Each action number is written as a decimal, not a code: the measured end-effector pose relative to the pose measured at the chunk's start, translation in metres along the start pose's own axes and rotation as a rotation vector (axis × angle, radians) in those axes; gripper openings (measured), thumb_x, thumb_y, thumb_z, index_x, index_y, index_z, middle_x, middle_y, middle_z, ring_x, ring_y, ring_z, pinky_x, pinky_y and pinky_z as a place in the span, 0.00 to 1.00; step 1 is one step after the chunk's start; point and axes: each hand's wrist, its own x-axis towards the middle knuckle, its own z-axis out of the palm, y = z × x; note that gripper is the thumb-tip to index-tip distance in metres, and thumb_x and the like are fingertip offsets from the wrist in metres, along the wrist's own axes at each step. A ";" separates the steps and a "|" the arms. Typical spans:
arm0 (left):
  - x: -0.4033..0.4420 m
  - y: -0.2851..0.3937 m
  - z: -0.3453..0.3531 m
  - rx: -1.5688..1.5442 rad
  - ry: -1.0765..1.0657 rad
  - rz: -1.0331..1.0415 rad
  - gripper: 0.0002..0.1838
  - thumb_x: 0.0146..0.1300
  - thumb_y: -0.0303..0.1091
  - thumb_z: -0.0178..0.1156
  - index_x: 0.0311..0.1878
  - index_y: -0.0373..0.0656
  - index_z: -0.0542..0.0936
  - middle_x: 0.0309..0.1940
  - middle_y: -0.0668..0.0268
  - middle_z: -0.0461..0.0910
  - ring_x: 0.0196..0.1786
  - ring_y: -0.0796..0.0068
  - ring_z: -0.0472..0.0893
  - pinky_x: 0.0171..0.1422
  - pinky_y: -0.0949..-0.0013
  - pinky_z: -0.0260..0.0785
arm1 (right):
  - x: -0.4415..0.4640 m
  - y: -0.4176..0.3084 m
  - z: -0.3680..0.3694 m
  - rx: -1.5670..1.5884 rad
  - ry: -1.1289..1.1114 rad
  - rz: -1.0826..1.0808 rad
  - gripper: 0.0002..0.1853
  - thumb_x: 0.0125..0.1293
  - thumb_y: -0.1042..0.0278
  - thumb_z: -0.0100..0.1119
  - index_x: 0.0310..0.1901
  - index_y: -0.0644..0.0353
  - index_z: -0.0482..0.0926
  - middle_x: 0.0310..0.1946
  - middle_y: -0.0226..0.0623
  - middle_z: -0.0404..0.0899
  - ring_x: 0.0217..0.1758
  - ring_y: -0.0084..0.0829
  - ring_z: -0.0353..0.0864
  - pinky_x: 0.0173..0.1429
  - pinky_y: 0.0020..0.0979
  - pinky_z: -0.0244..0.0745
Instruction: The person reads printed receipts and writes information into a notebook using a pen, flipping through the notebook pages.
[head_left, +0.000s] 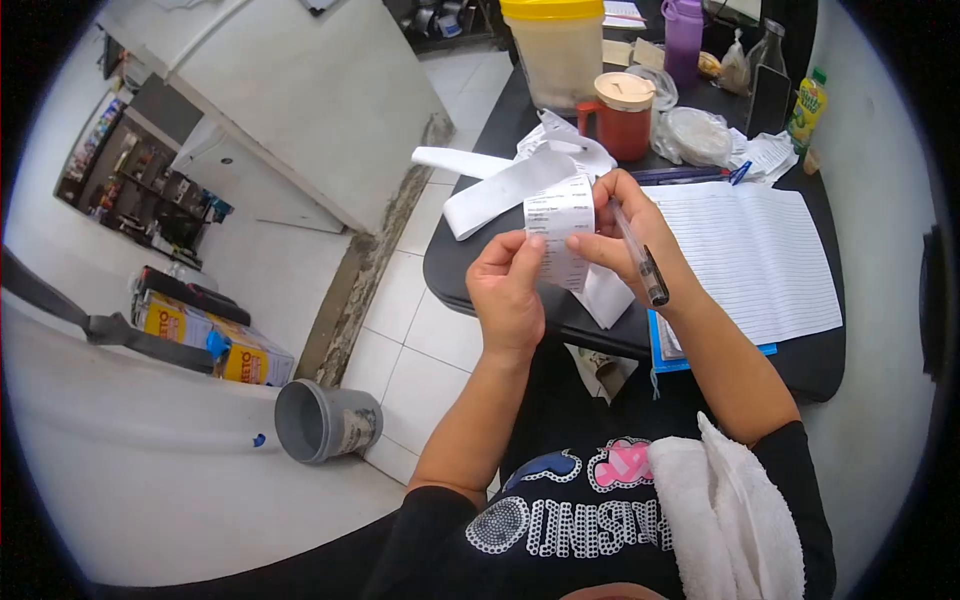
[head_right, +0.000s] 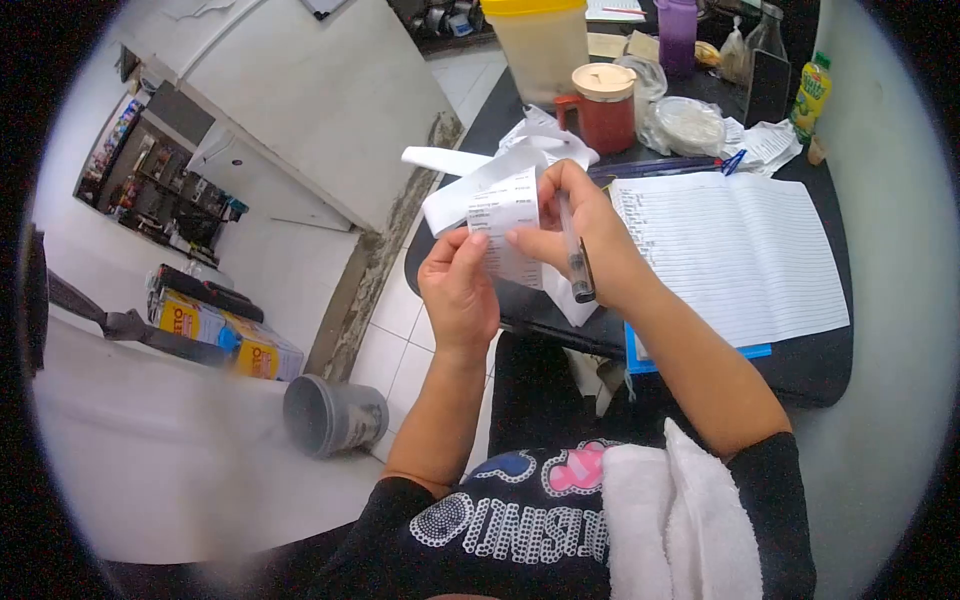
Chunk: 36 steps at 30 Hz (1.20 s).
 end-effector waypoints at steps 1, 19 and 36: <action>-0.001 0.003 0.002 0.018 -0.003 0.008 0.05 0.57 0.24 0.58 0.36 0.33 0.78 0.31 0.65 0.79 0.33 0.82 0.75 0.42 0.79 0.66 | 0.001 0.002 0.003 0.004 0.027 -0.010 0.17 0.48 0.75 0.64 0.34 0.57 0.63 0.27 0.27 0.68 0.31 0.18 0.66 0.37 0.21 0.64; -0.006 -0.004 0.002 0.045 -0.044 0.021 0.08 0.59 0.26 0.55 0.39 0.31 0.77 0.34 0.63 0.79 0.36 0.81 0.75 0.46 0.76 0.65 | 0.004 0.009 -0.001 0.134 0.105 -0.071 0.17 0.49 0.76 0.60 0.35 0.57 0.61 0.31 0.31 0.70 0.35 0.19 0.69 0.41 0.21 0.66; -0.005 -0.011 0.011 0.114 -0.016 -0.004 0.07 0.57 0.25 0.57 0.37 0.31 0.78 0.34 0.62 0.80 0.36 0.79 0.77 0.47 0.75 0.66 | 0.002 0.014 -0.006 0.113 0.115 -0.056 0.18 0.50 0.71 0.62 0.38 0.57 0.62 0.33 0.32 0.72 0.35 0.19 0.70 0.44 0.21 0.66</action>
